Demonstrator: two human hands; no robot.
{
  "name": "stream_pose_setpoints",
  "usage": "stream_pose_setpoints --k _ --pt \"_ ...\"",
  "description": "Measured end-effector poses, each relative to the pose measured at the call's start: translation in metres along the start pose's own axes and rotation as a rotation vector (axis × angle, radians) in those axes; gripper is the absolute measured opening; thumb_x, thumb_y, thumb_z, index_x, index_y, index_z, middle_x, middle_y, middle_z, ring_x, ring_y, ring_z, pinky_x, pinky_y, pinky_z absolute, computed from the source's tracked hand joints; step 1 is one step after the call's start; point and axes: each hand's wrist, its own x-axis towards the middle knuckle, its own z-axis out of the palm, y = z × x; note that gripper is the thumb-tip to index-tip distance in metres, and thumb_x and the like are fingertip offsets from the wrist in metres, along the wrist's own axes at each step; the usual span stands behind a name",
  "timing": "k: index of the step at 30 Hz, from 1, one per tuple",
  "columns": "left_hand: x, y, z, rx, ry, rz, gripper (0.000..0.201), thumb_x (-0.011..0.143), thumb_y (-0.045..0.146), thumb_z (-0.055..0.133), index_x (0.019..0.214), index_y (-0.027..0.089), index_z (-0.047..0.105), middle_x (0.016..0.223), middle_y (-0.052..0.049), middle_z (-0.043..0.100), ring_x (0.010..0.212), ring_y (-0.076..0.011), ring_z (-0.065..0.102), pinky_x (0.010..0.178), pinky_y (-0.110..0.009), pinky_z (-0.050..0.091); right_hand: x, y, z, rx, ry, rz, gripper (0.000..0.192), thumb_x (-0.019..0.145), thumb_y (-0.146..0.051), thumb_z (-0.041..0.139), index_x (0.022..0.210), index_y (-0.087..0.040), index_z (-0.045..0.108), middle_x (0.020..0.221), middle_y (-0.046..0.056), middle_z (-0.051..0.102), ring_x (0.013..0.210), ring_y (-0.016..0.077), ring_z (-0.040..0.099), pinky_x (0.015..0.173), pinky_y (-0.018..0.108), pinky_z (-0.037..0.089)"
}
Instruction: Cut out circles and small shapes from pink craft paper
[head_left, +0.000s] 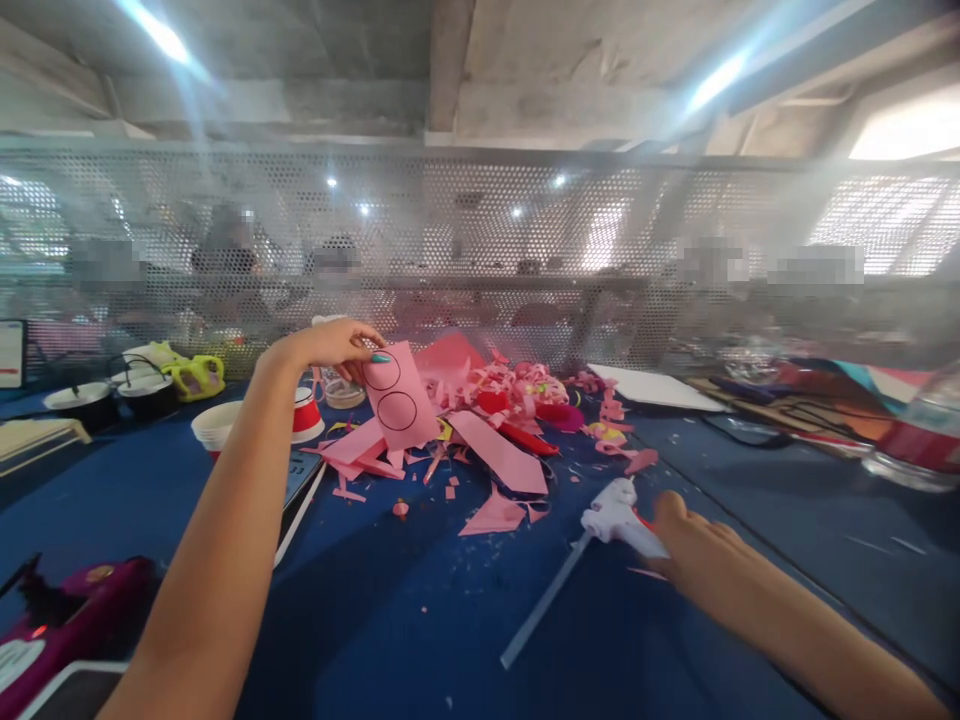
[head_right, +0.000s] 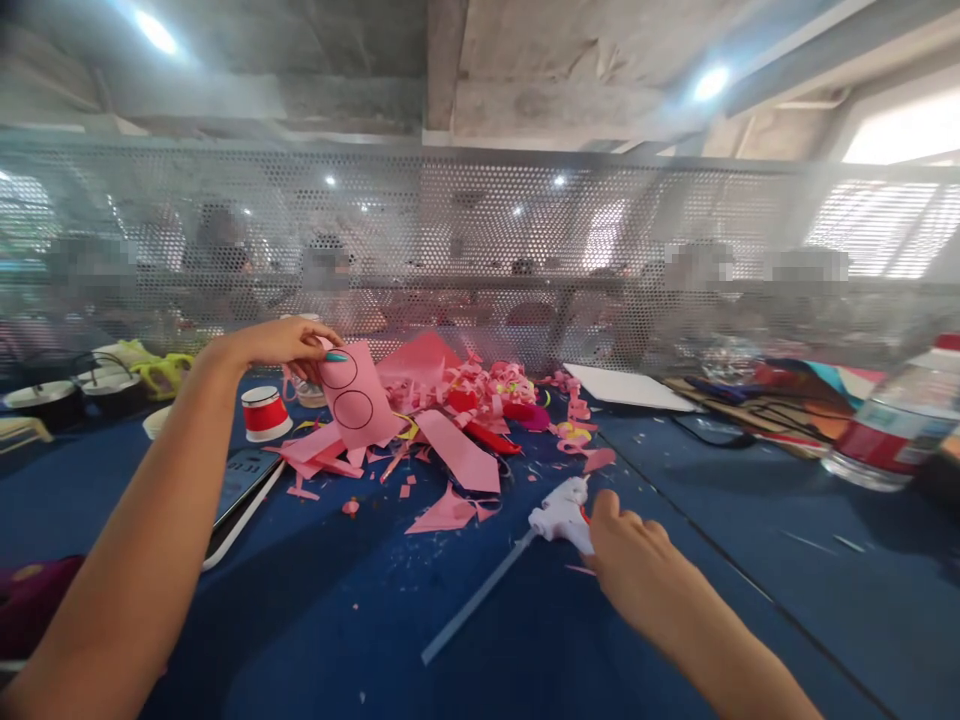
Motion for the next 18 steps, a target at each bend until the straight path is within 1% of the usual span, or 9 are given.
stream_pose_setpoints --k 3,6,9,11,13,14,15,16,18 --pt "0.003 -0.003 -0.001 -0.034 0.045 0.056 0.036 0.075 0.030 0.053 0.110 0.020 0.056 0.072 -0.005 0.068 0.058 -0.0146 0.064 0.054 -0.021 0.045 0.008 0.012 0.010 -0.020 0.030 0.064 0.010 0.081 -0.013 0.046 0.081 -0.019 0.038 0.086 0.017 0.062 0.085 0.0319 0.061 0.066 0.034 0.038" --pt "0.009 -0.006 -0.002 -0.084 0.129 0.136 0.036 0.075 0.029 0.054 0.109 0.018 0.056 0.075 -0.006 0.068 0.062 -0.0149 0.064 0.057 -0.023 0.047 0.015 0.017 0.017 -0.087 0.164 0.037 0.006 0.081 -0.015 0.047 0.085 -0.016 0.043 0.086 0.019 0.062 0.084 0.0331 0.060 0.068 0.036 0.039" --pt "0.011 -0.005 -0.003 -0.113 0.195 0.168 0.034 0.076 0.027 0.054 0.108 0.015 0.056 0.075 -0.007 0.068 0.061 -0.0145 0.064 0.058 -0.023 0.048 0.014 0.010 0.008 -0.211 0.267 0.018 0.016 0.077 -0.022 0.055 0.087 -0.011 0.050 0.088 0.022 0.060 0.082 0.0353 0.059 0.073 0.039 0.039" --pt "0.010 0.000 -0.002 -0.111 0.197 0.153 0.032 0.076 0.026 0.053 0.106 0.015 0.057 0.074 -0.007 0.068 0.061 -0.0141 0.064 0.058 -0.023 0.048 0.011 -0.003 -0.008 -0.217 0.339 -0.026 0.021 0.079 -0.028 0.053 0.088 -0.009 0.053 0.091 0.022 0.059 0.084 0.0343 0.058 0.075 0.040 0.039" --pt "0.009 0.006 0.002 -0.083 0.183 0.137 0.030 0.077 0.024 0.052 0.104 0.014 0.058 0.076 -0.007 0.068 0.061 -0.0140 0.064 0.058 -0.023 0.047 0.011 -0.024 -0.029 -0.145 0.397 -0.137 0.031 0.081 -0.037 0.049 0.092 -0.009 0.054 0.099 0.021 0.058 0.092 0.0324 0.055 0.080 0.039 0.039" --pt "0.010 0.009 0.005 -0.058 0.175 0.135 0.029 0.077 0.023 0.052 0.103 0.014 0.058 0.077 -0.007 0.068 0.061 -0.0141 0.064 0.057 -0.023 0.047 0.013 -0.037 -0.040 -0.104 0.403 -0.189 0.035 0.081 -0.042 0.048 0.093 -0.010 0.055 0.101 0.020 0.057 0.096 0.0325 0.053 0.082 0.039 0.038" --pt "0.011 0.012 0.008 -0.025 0.172 0.133 0.029 0.076 0.022 0.051 0.103 0.014 0.059 0.078 -0.008 0.068 0.061 -0.0142 0.064 0.057 -0.023 0.046 0.017 -0.051 -0.049 -0.067 0.380 -0.228 0.040 0.080 -0.046 0.046 0.094 -0.010 0.056 0.100 0.019 0.058 0.098 0.0326 0.053 0.081 0.038 0.039" --pt "0.012 0.015 0.012 0.022 0.174 0.132 0.028 0.076 0.021 0.051 0.101 0.013 0.059 0.079 -0.008 0.068 0.061 -0.0142 0.063 0.057 -0.023 0.046 0.022 -0.064 -0.057 -0.042 0.317 -0.235 0.046 0.078 -0.050 0.047 0.097 -0.009 0.056 0.101 0.019 0.058 0.097 0.0331 0.053 0.079 0.038 0.040" --pt "0.017 0.019 0.021 0.148 0.214 0.125 0.025 0.075 0.021 0.053 0.097 0.013 0.062 0.078 -0.009 0.069 0.061 -0.0144 0.063 0.057 -0.023 0.044 0.037 -0.089 -0.070 -0.045 0.173 -0.281 0.057 0.068 -0.049 0.058 0.105 -0.005 0.055 0.107 0.022 0.056 0.099 0.0358 0.052 0.079 0.039 0.040"
